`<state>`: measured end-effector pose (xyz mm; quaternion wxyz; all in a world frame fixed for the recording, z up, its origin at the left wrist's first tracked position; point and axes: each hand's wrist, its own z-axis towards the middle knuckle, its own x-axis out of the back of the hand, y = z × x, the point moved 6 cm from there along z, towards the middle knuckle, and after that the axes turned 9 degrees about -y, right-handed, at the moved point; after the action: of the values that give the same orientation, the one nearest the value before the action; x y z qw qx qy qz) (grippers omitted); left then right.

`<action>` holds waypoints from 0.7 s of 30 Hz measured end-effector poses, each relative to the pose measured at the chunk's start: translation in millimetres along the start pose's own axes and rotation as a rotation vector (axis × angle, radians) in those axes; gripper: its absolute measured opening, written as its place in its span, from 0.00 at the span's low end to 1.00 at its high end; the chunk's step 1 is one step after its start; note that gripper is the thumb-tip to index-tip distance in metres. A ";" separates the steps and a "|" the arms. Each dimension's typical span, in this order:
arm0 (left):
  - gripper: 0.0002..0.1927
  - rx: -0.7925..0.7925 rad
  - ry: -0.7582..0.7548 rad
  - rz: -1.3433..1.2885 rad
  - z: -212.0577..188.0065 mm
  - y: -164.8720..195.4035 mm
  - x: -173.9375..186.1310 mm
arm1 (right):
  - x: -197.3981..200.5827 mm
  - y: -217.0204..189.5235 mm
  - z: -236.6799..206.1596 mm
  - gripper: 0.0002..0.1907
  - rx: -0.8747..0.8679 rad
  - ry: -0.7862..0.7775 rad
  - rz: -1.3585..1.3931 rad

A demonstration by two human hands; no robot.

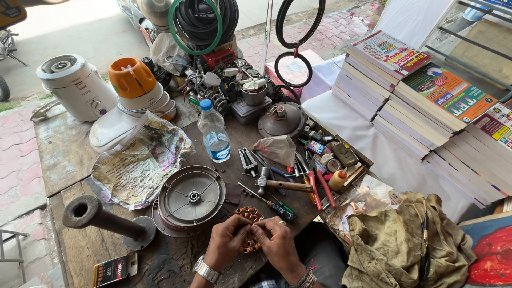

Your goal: The person disassembles a small electric motor, removes the rotor, and uses a hammer to tap the stator housing. They then reassemble the rotor into the housing and secure it with a metal ring.

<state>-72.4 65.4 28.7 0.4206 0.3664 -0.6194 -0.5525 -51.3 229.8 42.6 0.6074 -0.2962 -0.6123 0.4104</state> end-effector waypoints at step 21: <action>0.06 -0.482 0.369 0.735 -59.0 124.4 29.2 | -21.4 7.3 -21.9 0.12 -0.201 -0.266 0.719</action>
<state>-27.5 31.5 157.7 0.7642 0.1069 -0.4772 -0.4206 -28.8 218.0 23.9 0.3082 -0.4939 -0.5802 0.5696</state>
